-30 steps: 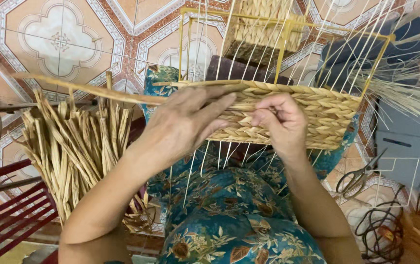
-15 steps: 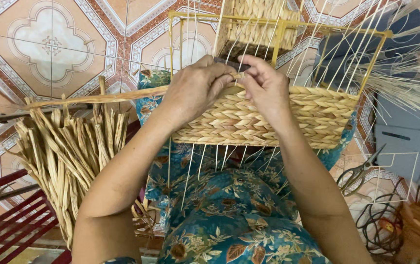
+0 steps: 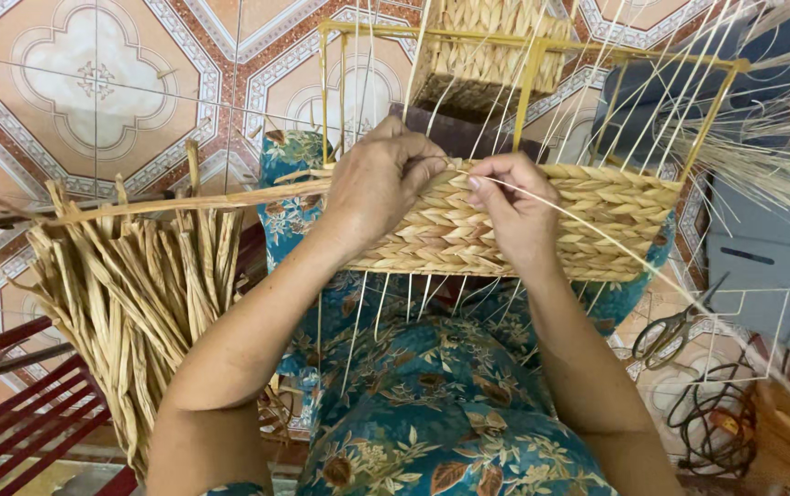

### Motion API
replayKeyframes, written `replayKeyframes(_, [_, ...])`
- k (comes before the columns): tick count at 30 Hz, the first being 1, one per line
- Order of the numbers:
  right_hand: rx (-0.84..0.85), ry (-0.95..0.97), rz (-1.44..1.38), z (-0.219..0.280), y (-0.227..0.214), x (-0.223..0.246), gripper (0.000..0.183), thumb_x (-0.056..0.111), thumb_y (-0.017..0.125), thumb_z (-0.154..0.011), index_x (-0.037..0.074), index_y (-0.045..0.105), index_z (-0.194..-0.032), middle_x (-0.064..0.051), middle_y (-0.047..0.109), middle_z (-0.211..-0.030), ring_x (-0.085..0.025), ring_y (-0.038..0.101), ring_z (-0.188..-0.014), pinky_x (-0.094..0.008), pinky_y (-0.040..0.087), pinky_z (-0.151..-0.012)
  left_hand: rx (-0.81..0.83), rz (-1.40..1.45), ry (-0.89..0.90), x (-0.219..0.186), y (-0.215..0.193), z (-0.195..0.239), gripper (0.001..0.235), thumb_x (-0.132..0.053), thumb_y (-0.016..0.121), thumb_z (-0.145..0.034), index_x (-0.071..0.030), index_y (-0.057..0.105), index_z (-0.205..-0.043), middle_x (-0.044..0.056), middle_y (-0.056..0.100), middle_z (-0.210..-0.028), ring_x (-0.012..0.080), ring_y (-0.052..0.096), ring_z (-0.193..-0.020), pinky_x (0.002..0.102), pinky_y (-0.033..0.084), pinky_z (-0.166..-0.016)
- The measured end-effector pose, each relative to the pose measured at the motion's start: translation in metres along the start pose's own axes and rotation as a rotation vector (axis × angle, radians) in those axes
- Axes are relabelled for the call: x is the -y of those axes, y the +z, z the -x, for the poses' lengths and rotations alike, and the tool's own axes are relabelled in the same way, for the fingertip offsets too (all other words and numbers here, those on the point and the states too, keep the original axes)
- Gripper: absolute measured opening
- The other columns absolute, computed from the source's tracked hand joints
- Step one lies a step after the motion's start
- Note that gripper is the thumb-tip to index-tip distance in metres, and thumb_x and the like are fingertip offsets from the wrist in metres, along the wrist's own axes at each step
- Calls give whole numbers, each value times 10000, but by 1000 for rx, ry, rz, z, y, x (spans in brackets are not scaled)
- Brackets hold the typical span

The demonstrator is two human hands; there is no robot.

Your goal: The person weaves dried palm leaves into a rectangular basket frame. They repeatedly pull new strands through the existing weave, tighten them by hand, and occasionally reach for more material from a nearby pile.

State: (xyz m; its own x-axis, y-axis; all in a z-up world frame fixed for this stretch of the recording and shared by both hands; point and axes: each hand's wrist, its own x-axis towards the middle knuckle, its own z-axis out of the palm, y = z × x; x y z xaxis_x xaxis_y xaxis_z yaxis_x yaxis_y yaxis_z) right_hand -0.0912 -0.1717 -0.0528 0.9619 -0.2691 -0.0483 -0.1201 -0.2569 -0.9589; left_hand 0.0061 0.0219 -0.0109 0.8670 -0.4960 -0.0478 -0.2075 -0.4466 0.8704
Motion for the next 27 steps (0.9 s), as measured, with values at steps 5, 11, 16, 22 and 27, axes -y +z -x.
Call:
replayKeyframes(5, [7, -85, 40, 5, -1, 3, 79, -23, 705, -992, -4, 660, -1054, -51, 705, -940, -83, 694, -808, -211, 579, -710, 11, -89, -12, 1, 8, 2, 123, -204, 789, -861, -100, 782, -926, 110, 654, -870, 310, 626, -907, 432, 503, -806])
replayKeyframes(11, [10, -156, 146, 8, -1, 16, 85, -31, 749, -952, 6, 697, -1007, -56, 702, -925, -96, 688, -813, -232, 566, -719, -61, -233, 112, 9, 17, -5, 196, -205, 798, -817, -71, 781, -960, 127, 670, -910, 330, 601, -922, 439, 508, -812])
replayKeyframes(16, [78, -292, 360, 2, -6, 37, 94, 12, 793, -915, 26, 721, -975, -52, 716, -923, -133, 672, -816, -276, 552, -719, -100, -385, 245, 15, 23, -11, 109, -185, 799, -835, -87, 779, -879, 130, 661, -932, 326, 589, -939, 449, 502, -792])
replayKeyframes(22, [222, -139, 408, -40, 4, 52, 75, 71, 734, -957, 23, 678, -971, -72, 699, -903, -144, 637, -688, -305, 529, -599, -31, -328, 284, 22, 15, -10, 148, -213, 824, -820, -104, 793, -917, 79, 636, -914, 287, 576, -915, 441, 491, -772])
replayKeyframes(27, [312, 314, 481, -74, 21, 42, 100, 140, 576, -1049, 47, 558, -1017, -86, 678, -798, -122, 599, -519, -280, 519, -446, 11, -345, 363, 16, -14, 0, 437, -285, 849, -828, -22, 751, -1163, 105, 614, -972, 281, 547, -899, 419, 503, -799])
